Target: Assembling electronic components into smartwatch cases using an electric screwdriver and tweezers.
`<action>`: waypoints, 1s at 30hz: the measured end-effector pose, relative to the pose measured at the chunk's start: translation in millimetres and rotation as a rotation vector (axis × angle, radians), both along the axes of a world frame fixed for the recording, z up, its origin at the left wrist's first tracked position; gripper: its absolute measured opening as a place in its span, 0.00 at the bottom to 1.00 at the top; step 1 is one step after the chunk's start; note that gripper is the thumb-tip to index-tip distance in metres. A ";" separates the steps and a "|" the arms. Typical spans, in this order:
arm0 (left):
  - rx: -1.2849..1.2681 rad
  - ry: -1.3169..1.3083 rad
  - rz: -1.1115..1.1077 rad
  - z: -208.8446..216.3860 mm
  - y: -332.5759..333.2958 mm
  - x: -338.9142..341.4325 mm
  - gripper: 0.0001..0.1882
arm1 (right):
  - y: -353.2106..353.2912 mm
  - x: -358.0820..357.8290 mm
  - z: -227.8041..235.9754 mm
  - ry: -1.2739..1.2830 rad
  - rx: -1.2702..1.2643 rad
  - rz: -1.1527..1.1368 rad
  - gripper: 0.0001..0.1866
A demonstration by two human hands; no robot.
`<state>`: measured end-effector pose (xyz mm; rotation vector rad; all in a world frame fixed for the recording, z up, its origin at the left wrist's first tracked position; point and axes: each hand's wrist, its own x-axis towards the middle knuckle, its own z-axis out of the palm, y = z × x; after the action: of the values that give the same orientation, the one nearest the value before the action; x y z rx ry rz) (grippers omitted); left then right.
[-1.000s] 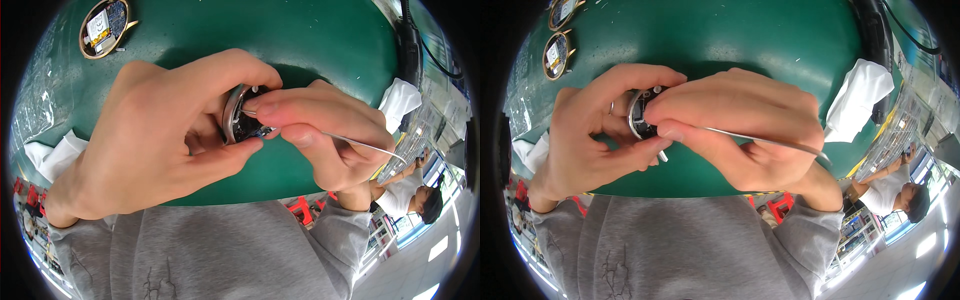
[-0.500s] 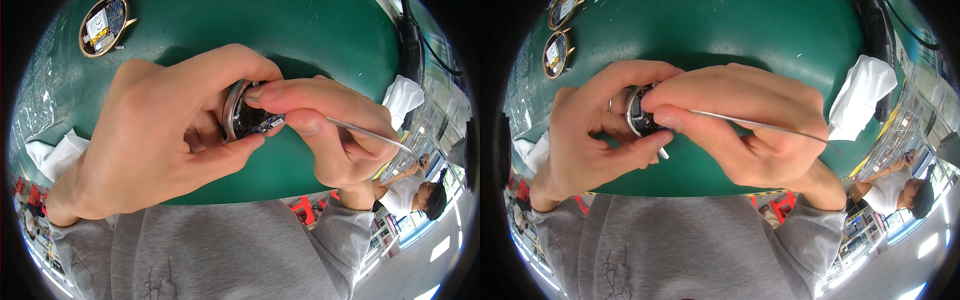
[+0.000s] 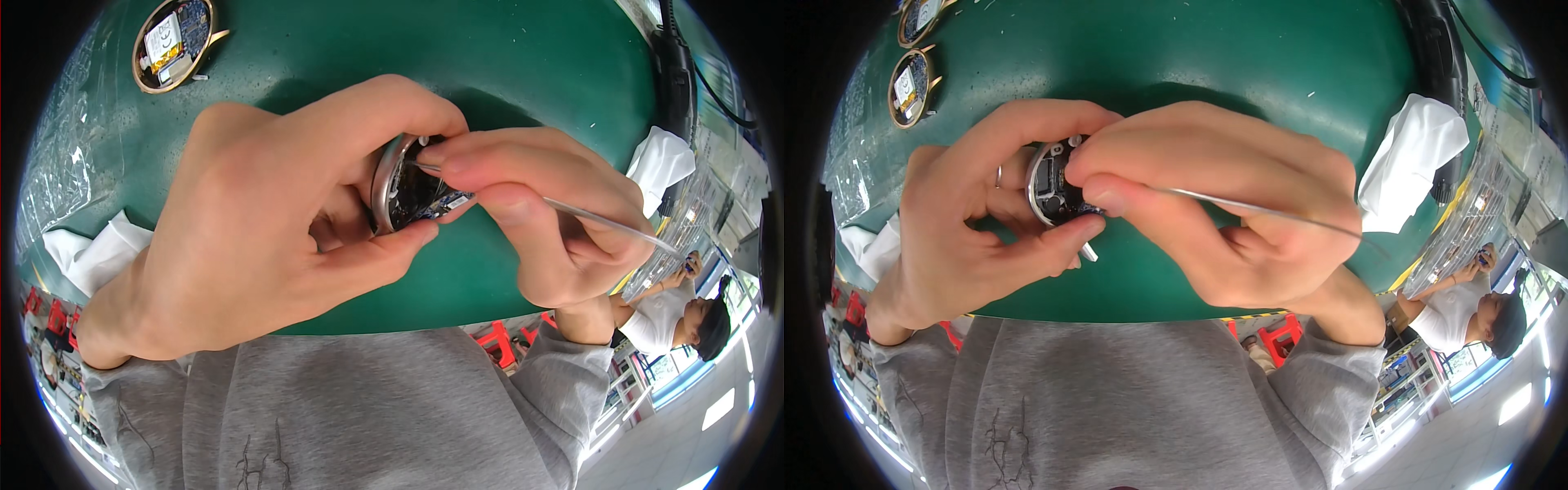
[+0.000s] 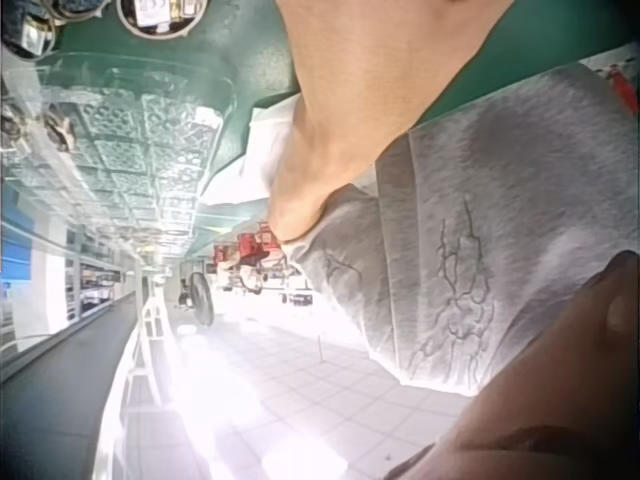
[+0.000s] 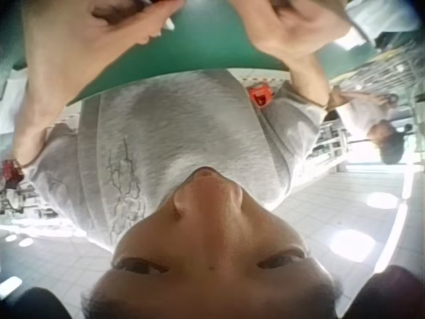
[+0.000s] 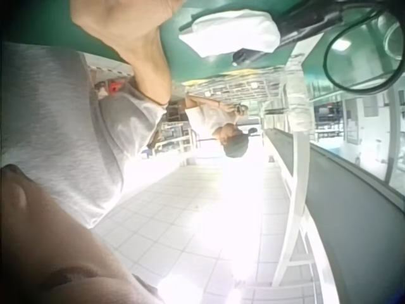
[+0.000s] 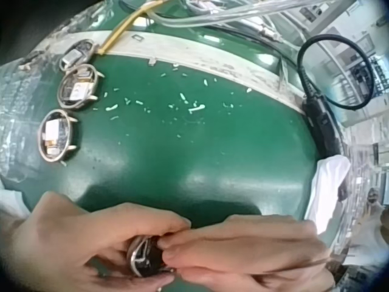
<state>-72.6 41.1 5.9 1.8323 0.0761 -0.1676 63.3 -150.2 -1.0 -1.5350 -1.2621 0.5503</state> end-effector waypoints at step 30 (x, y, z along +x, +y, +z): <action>-0.001 0.106 0.105 9.6 -9.0 4.8 0.27 | 0.1 0.3 -10.0 0.087 0.099 0.028 0.08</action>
<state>-67.8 32.2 15.5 1.8126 0.2462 -0.1906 63.6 -150.0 -11.0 -1.3986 -1.2278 0.5587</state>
